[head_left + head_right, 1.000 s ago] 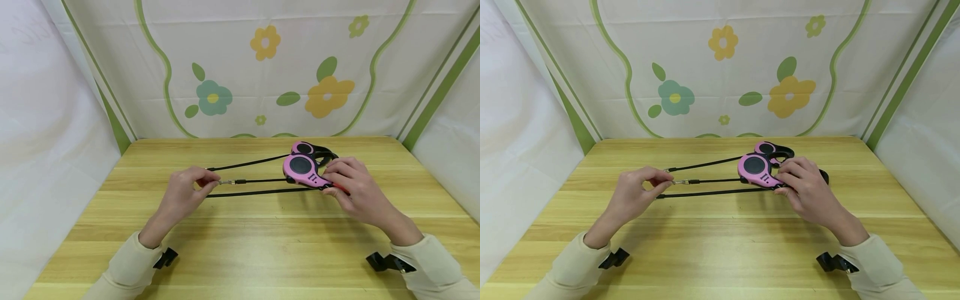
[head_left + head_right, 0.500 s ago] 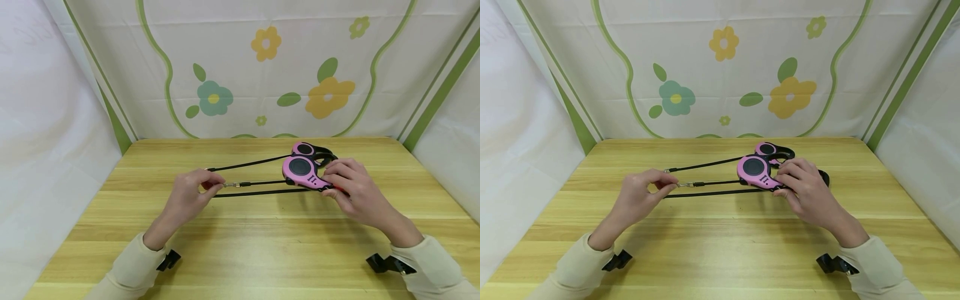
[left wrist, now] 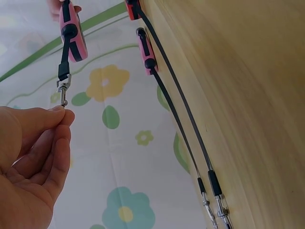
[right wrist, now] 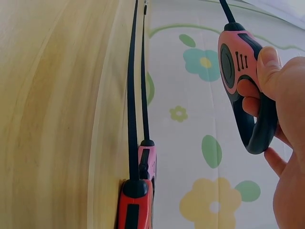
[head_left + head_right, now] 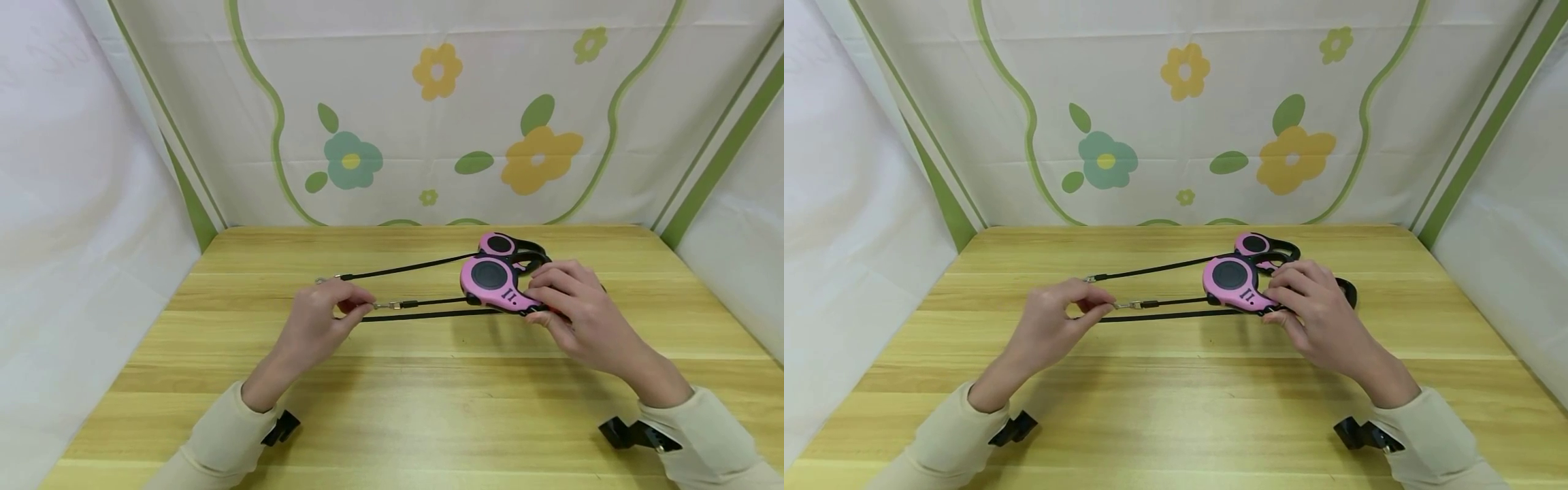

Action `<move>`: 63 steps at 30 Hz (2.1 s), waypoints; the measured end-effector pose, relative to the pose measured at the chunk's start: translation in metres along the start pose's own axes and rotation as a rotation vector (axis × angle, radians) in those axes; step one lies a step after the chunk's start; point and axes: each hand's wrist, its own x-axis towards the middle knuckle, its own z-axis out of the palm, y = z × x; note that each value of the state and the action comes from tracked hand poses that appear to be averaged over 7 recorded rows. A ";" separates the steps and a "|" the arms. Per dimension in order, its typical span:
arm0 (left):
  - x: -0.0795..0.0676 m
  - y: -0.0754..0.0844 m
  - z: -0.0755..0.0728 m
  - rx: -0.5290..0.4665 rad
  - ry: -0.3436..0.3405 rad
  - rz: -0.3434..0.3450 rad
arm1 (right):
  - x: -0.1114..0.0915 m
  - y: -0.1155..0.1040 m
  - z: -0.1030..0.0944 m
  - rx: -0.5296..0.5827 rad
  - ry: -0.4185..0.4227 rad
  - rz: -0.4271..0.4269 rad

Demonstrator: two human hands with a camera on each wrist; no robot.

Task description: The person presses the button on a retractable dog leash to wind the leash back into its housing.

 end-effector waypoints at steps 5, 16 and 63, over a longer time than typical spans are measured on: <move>0.001 0.003 0.002 -0.007 -0.006 0.000 | 0.001 -0.001 0.000 0.007 0.000 -0.008; 0.000 0.005 0.007 -0.015 0.007 0.025 | 0.002 -0.004 0.002 0.004 0.012 -0.023; -0.001 0.028 0.012 -0.079 0.017 0.074 | 0.012 -0.021 0.006 0.050 -0.002 -0.050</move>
